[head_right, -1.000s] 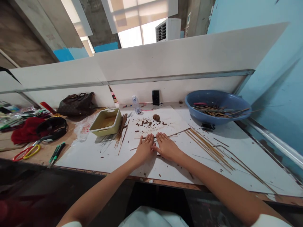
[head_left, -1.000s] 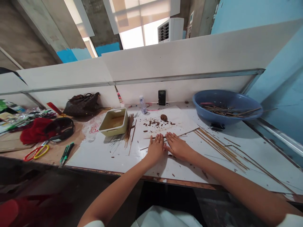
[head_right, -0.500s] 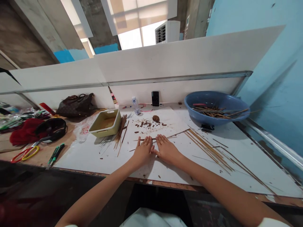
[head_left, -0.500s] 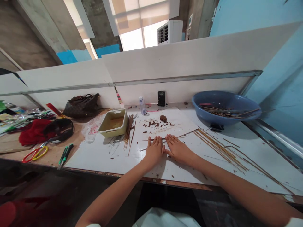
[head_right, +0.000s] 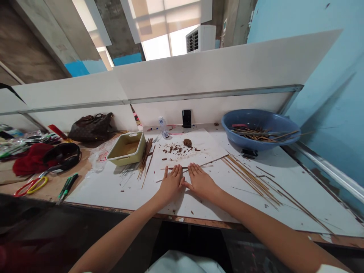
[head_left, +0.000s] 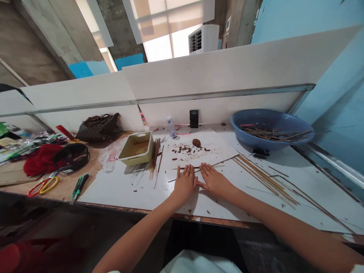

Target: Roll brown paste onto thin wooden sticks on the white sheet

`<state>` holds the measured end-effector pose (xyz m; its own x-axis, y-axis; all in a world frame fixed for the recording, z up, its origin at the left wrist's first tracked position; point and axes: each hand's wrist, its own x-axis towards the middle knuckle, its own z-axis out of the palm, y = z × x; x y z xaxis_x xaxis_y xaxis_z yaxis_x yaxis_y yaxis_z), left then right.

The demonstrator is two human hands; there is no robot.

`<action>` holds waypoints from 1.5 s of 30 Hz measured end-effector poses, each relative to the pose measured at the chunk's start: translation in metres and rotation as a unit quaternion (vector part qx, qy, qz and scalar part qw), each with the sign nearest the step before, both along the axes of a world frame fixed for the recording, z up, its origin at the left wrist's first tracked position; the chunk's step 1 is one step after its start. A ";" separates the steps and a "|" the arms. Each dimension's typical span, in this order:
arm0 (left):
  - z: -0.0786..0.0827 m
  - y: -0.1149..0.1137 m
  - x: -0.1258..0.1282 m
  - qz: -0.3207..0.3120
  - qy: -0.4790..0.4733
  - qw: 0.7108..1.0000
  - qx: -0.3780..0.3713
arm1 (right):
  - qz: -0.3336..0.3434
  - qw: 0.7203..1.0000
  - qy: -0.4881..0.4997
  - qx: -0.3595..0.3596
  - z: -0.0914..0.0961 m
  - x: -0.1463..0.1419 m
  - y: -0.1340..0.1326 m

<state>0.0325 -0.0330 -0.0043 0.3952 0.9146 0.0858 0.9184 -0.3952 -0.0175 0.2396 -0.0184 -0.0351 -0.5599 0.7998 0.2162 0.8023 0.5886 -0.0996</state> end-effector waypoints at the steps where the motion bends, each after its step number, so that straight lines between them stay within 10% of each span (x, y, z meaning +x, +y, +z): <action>1: 0.001 0.001 0.000 0.002 -0.003 1.000 -0.004 | 0.000 1.000 0.000 -0.002 0.000 0.000 0.002; 9: 0.021 0.029 0.011 0.038 -0.023 0.998 -0.054 | -0.024 0.999 -0.032 -0.034 0.026 -0.009 0.026; 17: 0.003 0.002 -0.003 0.015 -0.004 1.000 -0.012 | 0.004 1.000 -0.001 0.013 -0.001 0.000 -0.005; 26: 0.026 0.026 0.006 0.046 -0.029 0.997 -0.053 | -0.027 0.998 -0.032 -0.036 0.025 -0.009 0.020; 45: 0.021 0.016 -0.001 0.053 -0.010 0.998 -0.039 | -0.017 1.000 -0.012 -0.010 0.011 -0.005 0.010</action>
<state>0.0315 -0.0168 0.0168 0.2940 0.9556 0.0203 0.9552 -0.2945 0.0285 0.2342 -0.0086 -0.0238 -0.5363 0.8230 0.1869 0.8245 0.5582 -0.0922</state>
